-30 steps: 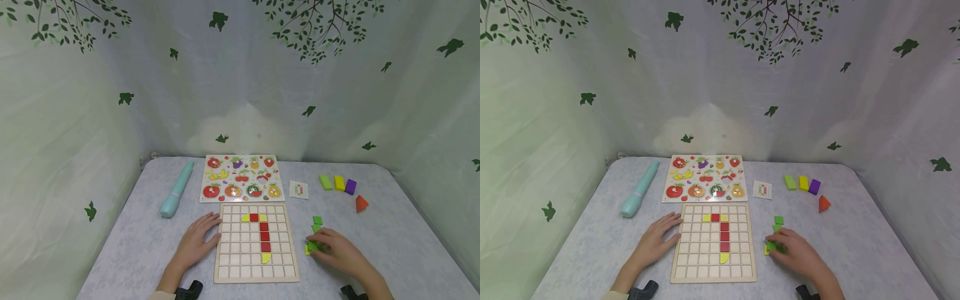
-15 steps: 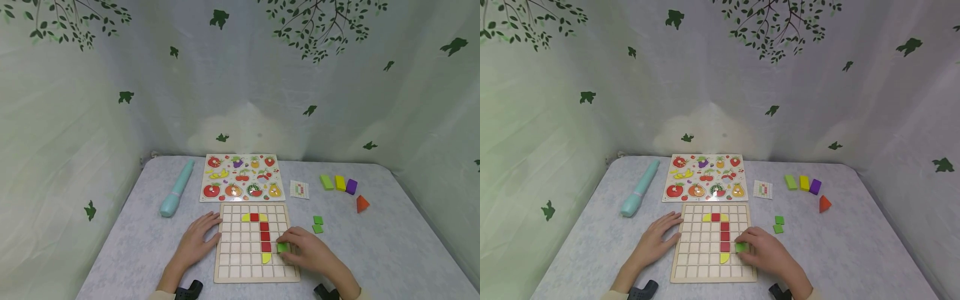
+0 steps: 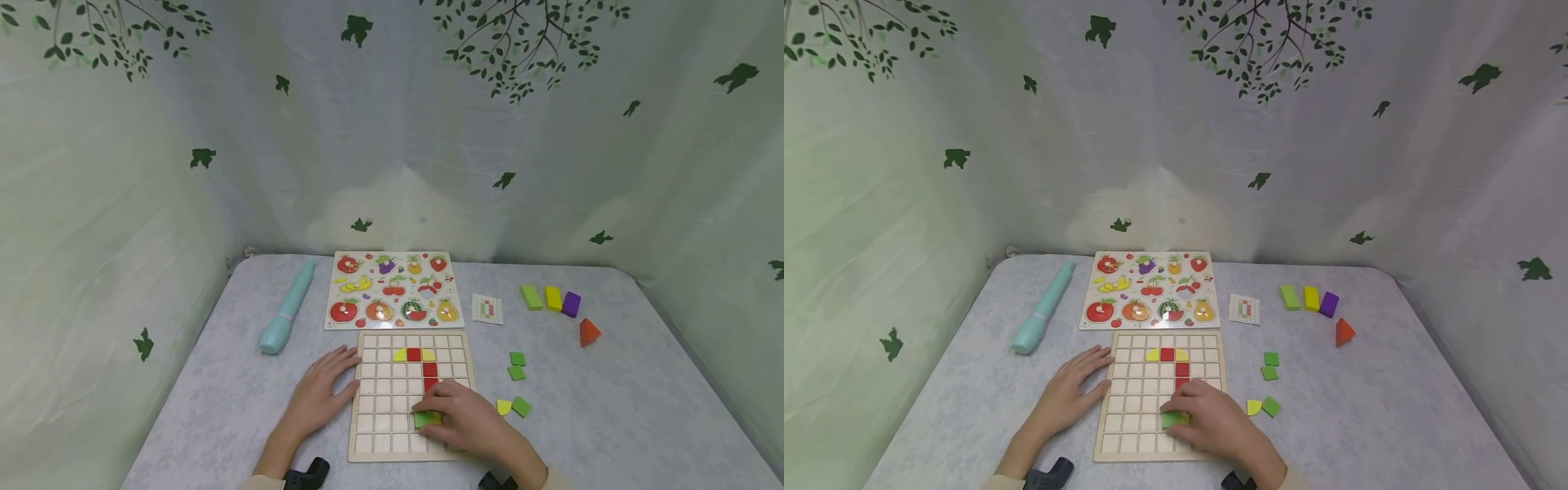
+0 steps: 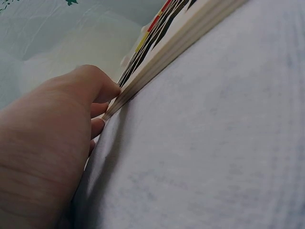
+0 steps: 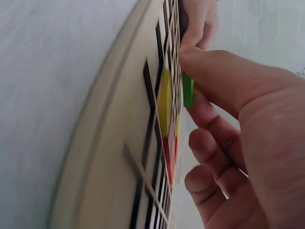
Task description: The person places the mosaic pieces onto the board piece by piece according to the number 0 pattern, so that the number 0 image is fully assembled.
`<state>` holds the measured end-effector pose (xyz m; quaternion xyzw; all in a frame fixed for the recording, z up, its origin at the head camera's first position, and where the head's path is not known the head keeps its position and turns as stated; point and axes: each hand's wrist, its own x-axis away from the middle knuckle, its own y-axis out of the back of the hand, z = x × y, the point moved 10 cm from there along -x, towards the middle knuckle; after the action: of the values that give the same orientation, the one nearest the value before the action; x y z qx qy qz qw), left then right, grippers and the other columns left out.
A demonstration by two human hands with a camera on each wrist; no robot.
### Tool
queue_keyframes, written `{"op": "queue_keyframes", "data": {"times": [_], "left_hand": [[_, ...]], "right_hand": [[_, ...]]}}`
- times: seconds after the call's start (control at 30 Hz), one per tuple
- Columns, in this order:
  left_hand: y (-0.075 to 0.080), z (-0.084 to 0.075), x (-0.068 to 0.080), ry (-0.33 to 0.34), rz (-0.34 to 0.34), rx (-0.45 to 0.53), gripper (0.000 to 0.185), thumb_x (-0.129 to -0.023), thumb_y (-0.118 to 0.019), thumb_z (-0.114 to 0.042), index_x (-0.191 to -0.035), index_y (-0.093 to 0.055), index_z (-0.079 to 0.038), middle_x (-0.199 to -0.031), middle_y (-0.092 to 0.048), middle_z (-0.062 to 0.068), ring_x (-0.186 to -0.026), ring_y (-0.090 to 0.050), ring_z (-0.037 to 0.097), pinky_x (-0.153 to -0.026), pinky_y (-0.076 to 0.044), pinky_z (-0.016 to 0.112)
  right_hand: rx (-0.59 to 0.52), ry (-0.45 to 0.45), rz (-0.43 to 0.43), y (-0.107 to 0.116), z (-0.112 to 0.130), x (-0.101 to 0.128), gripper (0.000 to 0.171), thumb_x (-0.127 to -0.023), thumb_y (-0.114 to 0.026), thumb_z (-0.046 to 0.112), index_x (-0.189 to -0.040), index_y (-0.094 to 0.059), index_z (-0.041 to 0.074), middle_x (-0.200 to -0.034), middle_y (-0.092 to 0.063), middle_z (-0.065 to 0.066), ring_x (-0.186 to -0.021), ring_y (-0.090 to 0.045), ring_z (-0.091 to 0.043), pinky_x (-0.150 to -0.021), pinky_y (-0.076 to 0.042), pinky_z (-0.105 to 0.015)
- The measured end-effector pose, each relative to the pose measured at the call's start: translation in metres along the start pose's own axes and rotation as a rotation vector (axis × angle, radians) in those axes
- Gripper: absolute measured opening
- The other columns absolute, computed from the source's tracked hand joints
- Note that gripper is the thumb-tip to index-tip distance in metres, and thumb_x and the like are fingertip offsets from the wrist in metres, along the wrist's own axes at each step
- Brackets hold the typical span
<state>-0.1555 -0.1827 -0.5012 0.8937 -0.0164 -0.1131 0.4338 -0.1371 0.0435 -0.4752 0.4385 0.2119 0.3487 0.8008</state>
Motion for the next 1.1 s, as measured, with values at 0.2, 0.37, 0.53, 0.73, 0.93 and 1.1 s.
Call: {"op": "queue_keyframes", "data": {"times": [0.2, 0.37, 0.53, 0.73, 0.93, 1.1], "left_hand": [[-0.001, 0.000, 0.002, 0.009, 0.007, 0.004, 0.044, -0.094, -0.077, -0.027, -0.136, -0.067, -0.020, -0.152, -0.056, -0.004, -0.148, -0.043, 0.025, -0.122, -0.035, 0.055], [0.001, 0.000, 0.002, 0.006, -0.002, 0.000, 0.044, -0.094, -0.077, -0.027, -0.136, -0.068, -0.020, -0.152, -0.056, -0.004, -0.148, -0.043, 0.026, -0.121, -0.035, 0.055], [0.002, 0.001, 0.003, 0.008, -0.010, -0.003, 0.044, -0.093, -0.077, -0.027, -0.136, -0.068, -0.020, -0.152, -0.056, -0.004, -0.148, -0.044, 0.026, -0.121, -0.036, 0.055], [0.002, 0.000, 0.002, 0.005, -0.016, -0.001, 0.044, -0.093, -0.077, -0.026, -0.136, -0.068, -0.020, -0.151, -0.057, -0.004, -0.148, -0.044, 0.026, -0.121, -0.036, 0.056], [0.003, -0.001, 0.002, -0.011, -0.039, -0.008, 0.043, -0.093, -0.078, -0.027, -0.135, -0.068, -0.021, -0.150, -0.058, -0.005, -0.146, -0.046, 0.026, -0.119, -0.038, 0.055], [0.002, -0.001, 0.001, -0.009, -0.038, 0.005, 0.043, -0.093, -0.078, -0.027, -0.134, -0.069, -0.021, -0.150, -0.058, -0.005, -0.146, -0.046, 0.025, -0.120, -0.037, 0.055]], "right_hand": [[0.024, 0.010, 0.042, -0.011, 0.003, -0.004, 0.027, -0.093, -0.077, 0.040, -0.118, -0.078, 0.031, -0.109, -0.065, 0.019, -0.098, -0.052, 0.000, -0.082, -0.053, -0.019], [0.034, -0.009, 0.035, -0.013, 0.002, -0.006, 0.029, -0.092, -0.077, 0.042, -0.119, -0.078, 0.032, -0.109, -0.064, 0.020, -0.099, -0.051, -0.002, -0.081, -0.052, -0.019], [0.046, 0.002, 0.027, -0.011, 0.002, -0.006, 0.031, -0.092, -0.078, 0.042, -0.121, -0.077, 0.031, -0.110, -0.064, 0.018, -0.100, -0.051, -0.002, -0.083, -0.053, -0.020], [0.045, 0.011, -0.038, 0.000, 0.001, 0.000, 0.027, -0.090, -0.081, 0.039, -0.116, -0.078, 0.030, -0.109, -0.064, 0.018, -0.102, -0.053, -0.002, -0.086, -0.054, -0.021], [0.007, -0.009, -0.066, 0.008, -0.004, 0.005, 0.022, -0.090, -0.081, 0.034, -0.112, -0.079, 0.030, -0.108, -0.065, 0.018, -0.101, -0.054, -0.002, -0.086, -0.055, -0.022], [0.018, 0.031, -0.089, 0.006, -0.001, 0.004, 0.020, -0.091, -0.081, 0.031, -0.110, -0.079, 0.028, -0.107, -0.065, 0.018, -0.101, -0.054, -0.002, -0.083, -0.054, -0.019]]}}
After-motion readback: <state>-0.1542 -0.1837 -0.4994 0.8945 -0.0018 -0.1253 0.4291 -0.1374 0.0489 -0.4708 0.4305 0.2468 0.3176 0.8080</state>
